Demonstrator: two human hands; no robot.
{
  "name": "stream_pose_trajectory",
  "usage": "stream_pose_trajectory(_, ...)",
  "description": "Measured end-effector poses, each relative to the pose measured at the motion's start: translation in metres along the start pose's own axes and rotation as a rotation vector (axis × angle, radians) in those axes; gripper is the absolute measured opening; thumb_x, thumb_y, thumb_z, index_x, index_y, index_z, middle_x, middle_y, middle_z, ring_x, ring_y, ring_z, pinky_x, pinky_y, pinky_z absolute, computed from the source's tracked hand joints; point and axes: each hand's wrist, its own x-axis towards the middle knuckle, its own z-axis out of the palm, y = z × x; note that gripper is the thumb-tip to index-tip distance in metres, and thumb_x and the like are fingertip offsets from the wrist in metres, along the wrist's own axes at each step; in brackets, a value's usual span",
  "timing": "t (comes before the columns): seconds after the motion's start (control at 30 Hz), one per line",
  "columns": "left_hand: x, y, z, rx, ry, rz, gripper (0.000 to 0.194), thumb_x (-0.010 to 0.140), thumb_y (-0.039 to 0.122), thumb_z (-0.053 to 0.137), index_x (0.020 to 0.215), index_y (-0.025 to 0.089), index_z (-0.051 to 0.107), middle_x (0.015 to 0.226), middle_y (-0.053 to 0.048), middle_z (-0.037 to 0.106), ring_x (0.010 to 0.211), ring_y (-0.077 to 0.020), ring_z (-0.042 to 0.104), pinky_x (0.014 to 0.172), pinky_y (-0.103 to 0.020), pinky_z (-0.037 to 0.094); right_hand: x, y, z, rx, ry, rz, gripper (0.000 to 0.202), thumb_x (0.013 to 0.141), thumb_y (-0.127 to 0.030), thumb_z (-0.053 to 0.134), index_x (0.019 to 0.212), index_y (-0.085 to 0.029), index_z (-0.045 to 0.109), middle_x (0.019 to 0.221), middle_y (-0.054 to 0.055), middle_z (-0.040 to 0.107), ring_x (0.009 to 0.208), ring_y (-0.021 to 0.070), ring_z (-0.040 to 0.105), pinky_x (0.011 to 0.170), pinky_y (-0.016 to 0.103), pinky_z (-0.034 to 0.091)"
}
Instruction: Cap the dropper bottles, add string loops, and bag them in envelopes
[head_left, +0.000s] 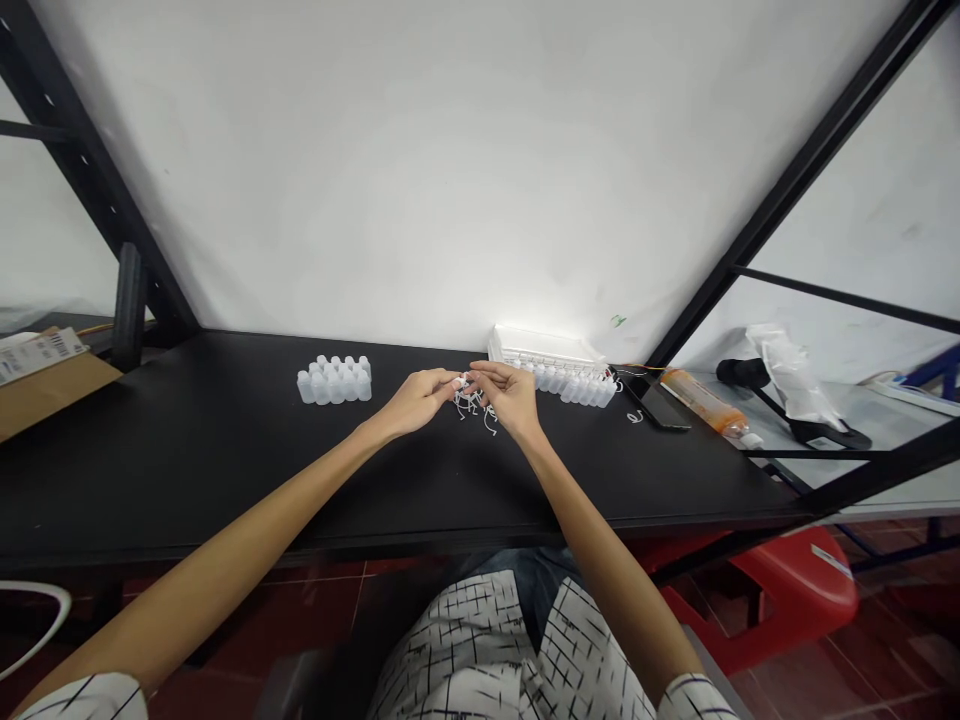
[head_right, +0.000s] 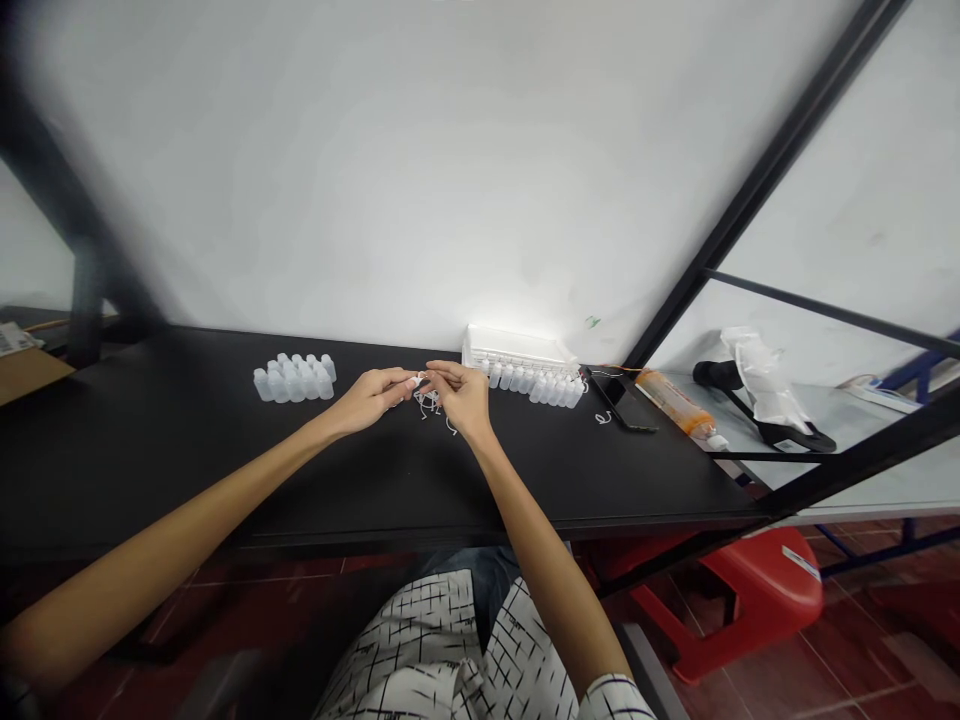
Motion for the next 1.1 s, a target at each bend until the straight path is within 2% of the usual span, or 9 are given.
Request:
stream_pose_trajectory(0.13, -0.001, 0.001, 0.001, 0.115, 0.003, 0.022, 0.038, 0.096, 0.039, 0.04, 0.097, 0.017, 0.071, 0.079, -0.003, 0.059, 0.068, -0.0169, 0.051, 0.066, -0.03, 0.039, -0.001, 0.001, -0.002, -0.021, -0.037, -0.002, 0.033, 0.072, -0.042, 0.073, 0.091, -0.015, 0.073, 0.079, 0.008, 0.075, 0.069, 0.0217, 0.073, 0.05, 0.027, 0.054)
stream_pose_trajectory(0.4, -0.003, 0.002, 0.002, 0.345, -0.003, 0.062, 0.037, 0.1, 0.033, 0.035, 0.11, 0.018, 0.067, 0.088, -0.006, 0.059, 0.073, -0.0185, 0.054, 0.069, -0.031, 0.038, -0.003, 0.006, -0.001, -0.069, -0.058, -0.006, 0.045, 0.077, -0.042, 0.07, 0.113, -0.015, 0.069, 0.088, 0.007, 0.077, 0.076, 0.0217, 0.074, 0.064, 0.034, 0.062)
stream_pose_trajectory(0.5, -0.003, -0.001, 0.0, 0.387, -0.012, 0.068, 0.037, 0.099, 0.031, 0.036, 0.117, 0.018, 0.065, 0.092, -0.007, 0.061, 0.078, -0.0202, 0.056, 0.07, -0.032, 0.039, -0.003, 0.006, -0.001, -0.06, -0.092, 0.022, 0.048, 0.076, -0.043, 0.071, 0.114, -0.014, 0.069, 0.088, 0.008, 0.076, 0.076, 0.022, 0.074, 0.061, 0.032, 0.062)
stream_pose_trajectory(0.67, -0.001, -0.002, -0.002, 0.344, -0.011, 0.053, 0.04, 0.099, 0.037, 0.035, 0.118, 0.019, 0.066, 0.089, -0.005, 0.06, 0.073, -0.0184, 0.055, 0.068, -0.031, 0.038, -0.002, 0.0, -0.004, 0.027, -0.128, 0.091, 0.051, 0.079, -0.049, 0.068, 0.115, -0.013, 0.066, 0.091, 0.01, 0.076, 0.067, 0.0194, 0.073, 0.054, 0.028, 0.059)
stream_pose_trajectory(0.77, -0.001, -0.001, -0.003, 0.322, 0.008, 0.061, 0.041, 0.1, 0.038, 0.035, 0.116, 0.019, 0.067, 0.088, -0.005, 0.06, 0.073, -0.0182, 0.054, 0.069, -0.031, 0.038, -0.001, -0.005, -0.006, 0.021, -0.109, 0.08, 0.047, 0.08, -0.049, 0.067, 0.112, -0.014, 0.067, 0.091, 0.01, 0.076, 0.065, 0.0186, 0.073, 0.052, 0.026, 0.057)
stream_pose_trajectory(0.87, -0.001, -0.001, -0.004, 0.309, 0.024, 0.071, 0.04, 0.1, 0.04, 0.035, 0.109, 0.02, 0.069, 0.086, -0.004, 0.059, 0.072, -0.0175, 0.053, 0.069, -0.031, 0.038, -0.002, -0.008, -0.006, -0.02, -0.09, 0.054, 0.038, 0.077, -0.045, 0.07, 0.101, -0.015, 0.068, 0.092, 0.009, 0.075, 0.066, 0.0186, 0.073, 0.049, 0.024, 0.054)
stream_pose_trajectory(1.0, -0.001, 0.0, -0.006, 0.314, 0.03, 0.078, 0.039, 0.099, 0.039, 0.036, 0.106, 0.02, 0.069, 0.084, -0.004, 0.058, 0.07, -0.0172, 0.051, 0.067, -0.031, 0.037, -0.002, -0.007, -0.005, -0.068, -0.105, 0.035, 0.029, 0.075, -0.041, 0.071, 0.086, -0.015, 0.069, 0.083, 0.007, 0.073, 0.064, 0.0179, 0.071, 0.045, 0.022, 0.05)
stream_pose_trajectory(1.1, -0.001, 0.003, -0.006, 0.303, 0.021, 0.084, 0.039, 0.099, 0.038, 0.035, 0.106, 0.02, 0.069, 0.084, -0.004, 0.058, 0.07, -0.0173, 0.051, 0.067, -0.031, 0.037, -0.001, -0.006, -0.006, -0.079, -0.119, 0.021, 0.026, 0.076, -0.04, 0.07, 0.084, -0.015, 0.068, 0.079, 0.006, 0.071, 0.063, 0.0166, 0.069, 0.043, 0.021, 0.047)
